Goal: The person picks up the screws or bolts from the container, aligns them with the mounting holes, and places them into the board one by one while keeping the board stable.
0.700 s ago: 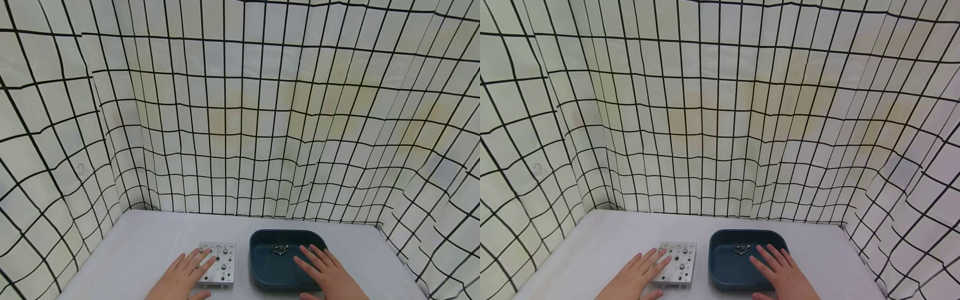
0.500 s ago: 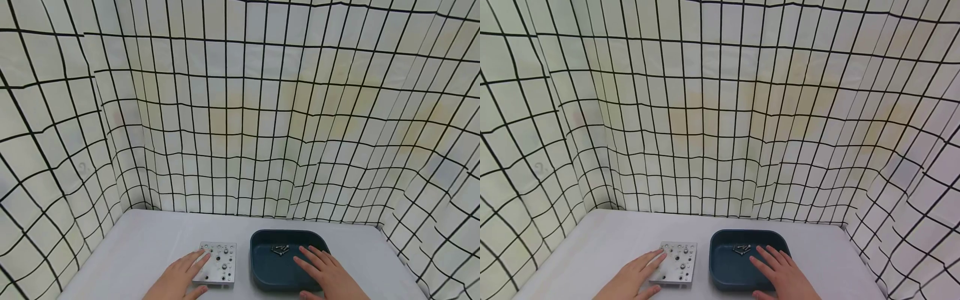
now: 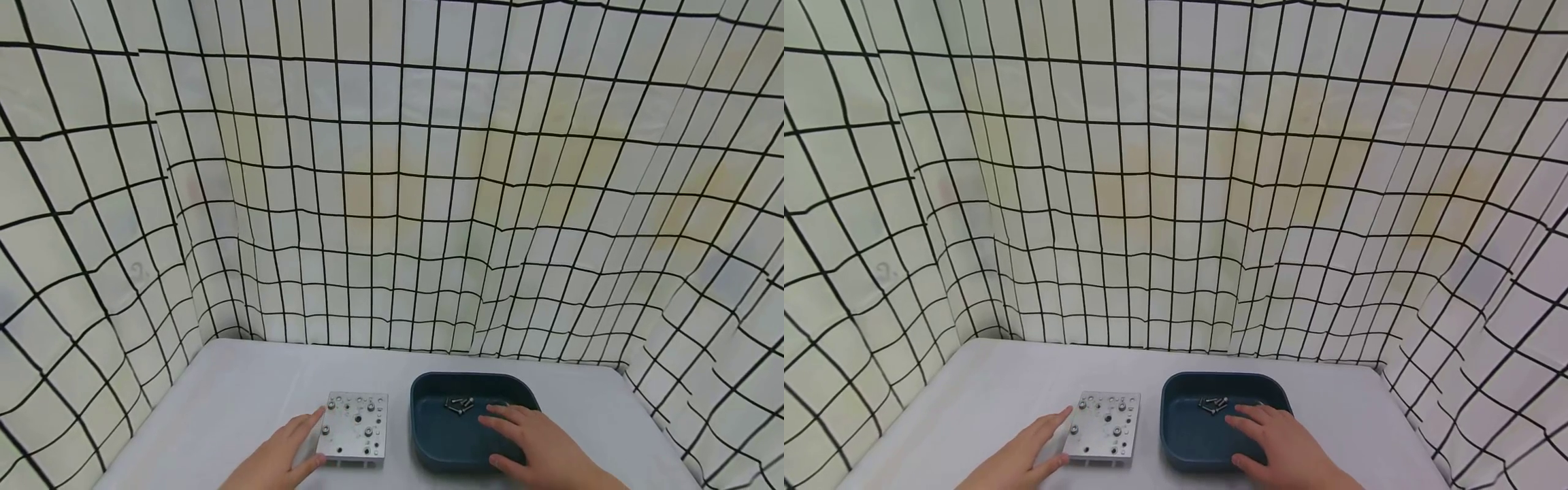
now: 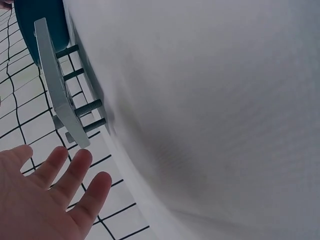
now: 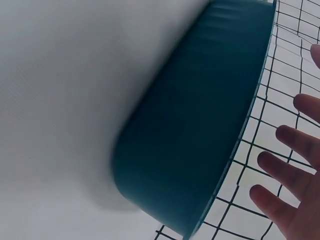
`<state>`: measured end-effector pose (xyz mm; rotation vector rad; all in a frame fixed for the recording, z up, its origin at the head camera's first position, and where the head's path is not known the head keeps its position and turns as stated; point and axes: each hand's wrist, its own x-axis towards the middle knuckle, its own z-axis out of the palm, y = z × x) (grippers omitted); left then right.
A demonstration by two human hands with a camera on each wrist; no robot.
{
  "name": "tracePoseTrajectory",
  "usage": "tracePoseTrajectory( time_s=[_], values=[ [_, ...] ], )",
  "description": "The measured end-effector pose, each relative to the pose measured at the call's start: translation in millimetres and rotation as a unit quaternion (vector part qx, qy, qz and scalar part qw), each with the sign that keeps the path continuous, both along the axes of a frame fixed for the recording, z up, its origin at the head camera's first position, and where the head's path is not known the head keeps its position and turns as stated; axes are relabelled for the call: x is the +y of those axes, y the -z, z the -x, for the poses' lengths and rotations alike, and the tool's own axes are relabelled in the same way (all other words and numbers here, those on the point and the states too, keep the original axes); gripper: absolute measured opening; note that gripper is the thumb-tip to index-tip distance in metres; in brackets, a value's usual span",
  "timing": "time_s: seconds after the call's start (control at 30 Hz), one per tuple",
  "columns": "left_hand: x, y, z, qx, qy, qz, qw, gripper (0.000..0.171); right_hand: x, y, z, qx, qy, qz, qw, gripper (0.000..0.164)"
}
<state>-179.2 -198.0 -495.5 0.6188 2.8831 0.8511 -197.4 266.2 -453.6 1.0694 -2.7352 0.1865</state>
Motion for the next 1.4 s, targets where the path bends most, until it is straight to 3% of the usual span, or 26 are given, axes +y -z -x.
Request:
tracePoseTrajectory(
  time_s=[0.1,0.2,0.57,0.87,1.2,1.4],
  values=[
    [-3.8,0.4,1.8,-0.055,-0.014,-0.018,0.9982,0.082,-3.5,-4.6,3.8,-0.025,0.009,-0.005,1.0,0.048],
    [-5.4,0.6,3.0,-0.082,-0.026,-0.027,0.9959,0.082,-6.9,-8.9,8.3,-0.055,0.013,-0.011,0.998,0.047],
    [-0.1,-1.9,5.7,-0.13,-0.09,-0.02,0.9873,0.086,-12.8,-19.6,26.8,-0.116,0.014,-0.024,0.993,0.039],
    [-0.2,-0.3,7.1,-0.156,-0.086,-0.034,0.9834,0.089,-23.0,-34.6,48.7,-0.194,0.014,-0.021,0.981,0.038],
    [0.5,4.3,14.4,-0.184,-0.079,-0.04,0.9789,0.088,-32.9,-34.2,77.6,-0.258,-0.005,-0.04,0.965,0.031],
    [0.2,3.8,18.9,-0.192,-0.072,-0.037,0.978,0.086,-43.1,-34.0,92.1,-0.287,0.008,-0.06,0.956,0.023]
  ],
)
